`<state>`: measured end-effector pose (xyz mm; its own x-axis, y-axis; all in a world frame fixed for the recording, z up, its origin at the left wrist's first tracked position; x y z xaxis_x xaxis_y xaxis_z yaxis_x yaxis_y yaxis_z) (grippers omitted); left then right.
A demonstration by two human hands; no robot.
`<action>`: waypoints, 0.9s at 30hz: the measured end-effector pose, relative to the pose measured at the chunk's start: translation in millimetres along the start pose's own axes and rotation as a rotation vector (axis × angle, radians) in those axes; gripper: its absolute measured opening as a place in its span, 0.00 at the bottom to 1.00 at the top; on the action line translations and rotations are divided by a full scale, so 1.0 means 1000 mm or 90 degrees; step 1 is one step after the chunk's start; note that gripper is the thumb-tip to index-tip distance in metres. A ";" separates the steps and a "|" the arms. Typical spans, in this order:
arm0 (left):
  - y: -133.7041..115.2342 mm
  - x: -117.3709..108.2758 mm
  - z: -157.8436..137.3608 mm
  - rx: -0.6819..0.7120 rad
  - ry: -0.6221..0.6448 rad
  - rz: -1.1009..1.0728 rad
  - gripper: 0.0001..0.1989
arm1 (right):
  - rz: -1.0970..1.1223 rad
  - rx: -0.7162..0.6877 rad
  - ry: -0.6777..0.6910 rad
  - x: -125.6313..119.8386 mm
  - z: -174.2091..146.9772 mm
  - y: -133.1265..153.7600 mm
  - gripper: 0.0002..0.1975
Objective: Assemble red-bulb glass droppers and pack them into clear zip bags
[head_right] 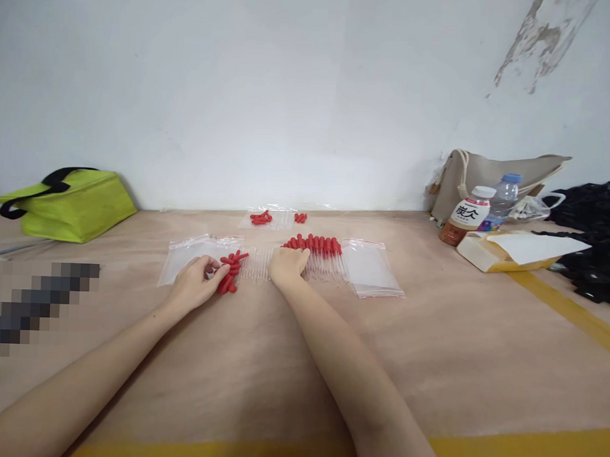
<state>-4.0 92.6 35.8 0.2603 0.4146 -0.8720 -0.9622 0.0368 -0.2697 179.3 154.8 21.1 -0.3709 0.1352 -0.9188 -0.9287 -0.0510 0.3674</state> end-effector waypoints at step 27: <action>-0.088 0.024 -0.047 0.351 0.104 -0.165 0.13 | 0.190 -0.426 -0.109 -0.041 -0.104 -0.087 0.10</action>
<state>90.9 56.6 19.5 0.4575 0.1868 -0.8694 -0.7546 0.5988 -0.2684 275.0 50.7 12.1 -0.6525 0.1703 -0.7384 -0.6124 -0.6924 0.3815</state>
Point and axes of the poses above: each hand's wrist, its own z-axis towards the middle knuckle, its own x-axis out of the palm, y = z × x, the point moved 6 cm from there along z, towards the middle knuckle, and after that the axes turned 7 degrees about z, right-handed, at the moved point
